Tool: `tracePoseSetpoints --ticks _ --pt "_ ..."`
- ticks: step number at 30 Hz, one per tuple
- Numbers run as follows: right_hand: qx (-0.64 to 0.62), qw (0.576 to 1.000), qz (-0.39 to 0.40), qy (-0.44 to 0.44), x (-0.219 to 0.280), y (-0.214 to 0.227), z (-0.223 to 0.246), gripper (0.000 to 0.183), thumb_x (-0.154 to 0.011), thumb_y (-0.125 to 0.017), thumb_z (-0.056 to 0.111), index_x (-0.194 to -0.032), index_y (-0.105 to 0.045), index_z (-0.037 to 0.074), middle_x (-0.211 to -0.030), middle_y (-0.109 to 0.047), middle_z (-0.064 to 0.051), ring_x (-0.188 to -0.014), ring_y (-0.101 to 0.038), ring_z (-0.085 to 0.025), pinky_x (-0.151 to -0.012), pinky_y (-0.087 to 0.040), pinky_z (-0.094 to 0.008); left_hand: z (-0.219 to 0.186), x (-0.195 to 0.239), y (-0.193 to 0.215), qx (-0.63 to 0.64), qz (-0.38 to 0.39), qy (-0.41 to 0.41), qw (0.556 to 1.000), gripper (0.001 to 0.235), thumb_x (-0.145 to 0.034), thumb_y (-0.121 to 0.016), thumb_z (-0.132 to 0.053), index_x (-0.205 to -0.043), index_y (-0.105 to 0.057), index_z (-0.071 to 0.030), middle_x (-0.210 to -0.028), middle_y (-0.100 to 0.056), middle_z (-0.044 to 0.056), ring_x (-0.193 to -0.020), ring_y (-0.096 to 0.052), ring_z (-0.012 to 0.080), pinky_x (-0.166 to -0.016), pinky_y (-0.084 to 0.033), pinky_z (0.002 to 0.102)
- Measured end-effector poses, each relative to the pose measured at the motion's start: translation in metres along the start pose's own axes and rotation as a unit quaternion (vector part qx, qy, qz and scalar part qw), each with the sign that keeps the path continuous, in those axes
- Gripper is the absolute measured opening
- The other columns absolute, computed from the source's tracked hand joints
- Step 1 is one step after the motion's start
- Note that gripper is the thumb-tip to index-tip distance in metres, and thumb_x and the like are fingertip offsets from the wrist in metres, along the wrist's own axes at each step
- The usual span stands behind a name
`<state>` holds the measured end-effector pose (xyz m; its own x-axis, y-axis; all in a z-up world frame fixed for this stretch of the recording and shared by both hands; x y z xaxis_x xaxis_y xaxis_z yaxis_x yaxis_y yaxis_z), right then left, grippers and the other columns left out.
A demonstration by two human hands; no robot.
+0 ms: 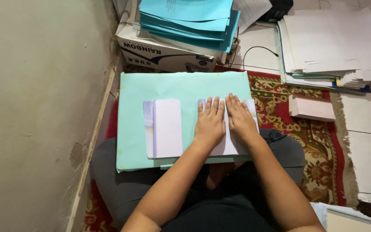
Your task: A person sits on the floor and manually inspects paper booklets by flipping through their pages and aligning them on a surface.
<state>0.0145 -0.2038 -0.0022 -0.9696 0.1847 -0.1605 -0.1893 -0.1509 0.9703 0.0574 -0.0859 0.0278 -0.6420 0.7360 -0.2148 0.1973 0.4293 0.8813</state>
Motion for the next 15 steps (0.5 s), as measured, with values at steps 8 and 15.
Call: tracePoseSetpoints --ticks 8,15 --pt "-0.01 0.998 0.049 -0.025 0.091 0.022 0.039 0.075 -0.092 -0.042 0.015 -0.164 -0.022 0.014 -0.17 -0.021 -0.009 -0.154 -0.023 -0.029 -0.122 -0.019 -0.046 0.0 -0.001 0.0 0.01 0.023 0.001 1.0 0.06 -0.097 -0.041 -0.022 -0.154 -0.038 -0.006 -0.161 -0.036 0.019 -0.153 -0.026 0.0366 -0.124 -0.008 0.057" --pt "-0.011 0.998 0.055 -0.034 0.054 0.005 0.02 0.075 -0.091 -0.042 0.013 -0.163 -0.024 0.016 -0.17 -0.022 -0.008 -0.153 -0.025 -0.029 -0.122 -0.021 -0.047 -0.001 0.0 0.005 0.019 0.009 -0.001 1.0 0.058 -0.098 -0.039 -0.021 -0.154 -0.039 -0.004 -0.159 -0.038 0.021 -0.152 -0.027 0.038 -0.123 -0.007 0.058"
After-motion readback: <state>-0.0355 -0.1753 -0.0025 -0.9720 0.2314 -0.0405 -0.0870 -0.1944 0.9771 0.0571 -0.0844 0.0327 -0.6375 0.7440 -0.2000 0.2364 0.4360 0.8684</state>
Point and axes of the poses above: each hand's wrist, its own x-axis away from the middle knuckle, its own y-axis out of the back of the hand, z = x × y, the point moved 7 cm from there along -x, towards the middle knuckle
